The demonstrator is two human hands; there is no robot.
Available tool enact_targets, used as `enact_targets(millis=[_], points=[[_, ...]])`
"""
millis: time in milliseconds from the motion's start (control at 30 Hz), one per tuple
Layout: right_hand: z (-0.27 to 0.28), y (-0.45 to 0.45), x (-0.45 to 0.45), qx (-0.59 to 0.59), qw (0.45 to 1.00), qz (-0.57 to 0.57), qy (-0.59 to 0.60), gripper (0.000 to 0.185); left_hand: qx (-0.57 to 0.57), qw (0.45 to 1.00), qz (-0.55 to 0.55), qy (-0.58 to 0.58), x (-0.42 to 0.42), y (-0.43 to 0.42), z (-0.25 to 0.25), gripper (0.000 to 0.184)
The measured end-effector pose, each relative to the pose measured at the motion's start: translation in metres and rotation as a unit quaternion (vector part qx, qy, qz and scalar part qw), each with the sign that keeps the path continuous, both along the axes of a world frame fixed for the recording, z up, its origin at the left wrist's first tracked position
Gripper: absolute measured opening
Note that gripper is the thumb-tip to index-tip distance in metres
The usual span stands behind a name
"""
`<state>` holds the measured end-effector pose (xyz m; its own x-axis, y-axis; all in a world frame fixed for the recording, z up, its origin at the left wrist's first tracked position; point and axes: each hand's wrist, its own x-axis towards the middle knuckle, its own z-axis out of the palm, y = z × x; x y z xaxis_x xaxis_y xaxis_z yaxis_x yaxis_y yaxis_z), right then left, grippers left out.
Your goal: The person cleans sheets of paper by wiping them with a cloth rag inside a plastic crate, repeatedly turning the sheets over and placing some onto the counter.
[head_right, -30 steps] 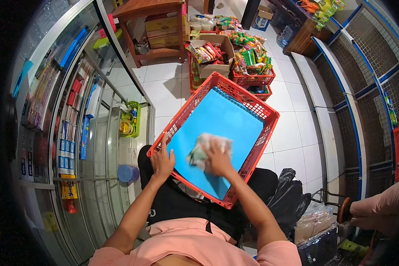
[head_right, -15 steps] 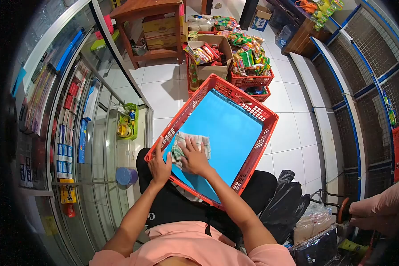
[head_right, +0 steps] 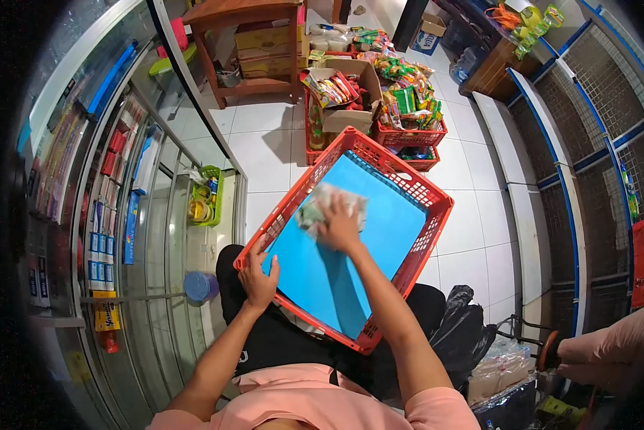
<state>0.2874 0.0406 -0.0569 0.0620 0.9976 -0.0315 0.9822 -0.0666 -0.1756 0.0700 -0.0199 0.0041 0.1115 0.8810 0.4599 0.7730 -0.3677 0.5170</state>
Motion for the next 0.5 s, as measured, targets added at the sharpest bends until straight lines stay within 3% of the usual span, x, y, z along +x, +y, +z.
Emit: enact_targets(millis=[67,233,400,500], points=[[0.004,-0.021,-0.021,0.026,0.990,0.136,0.028,0.059,0.009,1.000,-0.004,-0.015,-0.001,-0.001,0.003,0.049],[0.000,-0.018,-0.020,0.061,0.980,0.156,0.104,0.060,-0.002,1.000,0.006,-0.006,0.000,-0.003,0.004,0.048],[-0.008,0.043,0.014,0.044,0.998,0.002,0.044,0.058,-0.025,1.000,0.004,-0.018,-0.001,-0.004,0.004,0.046],[-0.003,0.076,0.035,0.013,0.998,-0.031,0.046,0.061,-0.051,0.999,0.009,-0.014,0.000,-0.005,0.006,0.045]])
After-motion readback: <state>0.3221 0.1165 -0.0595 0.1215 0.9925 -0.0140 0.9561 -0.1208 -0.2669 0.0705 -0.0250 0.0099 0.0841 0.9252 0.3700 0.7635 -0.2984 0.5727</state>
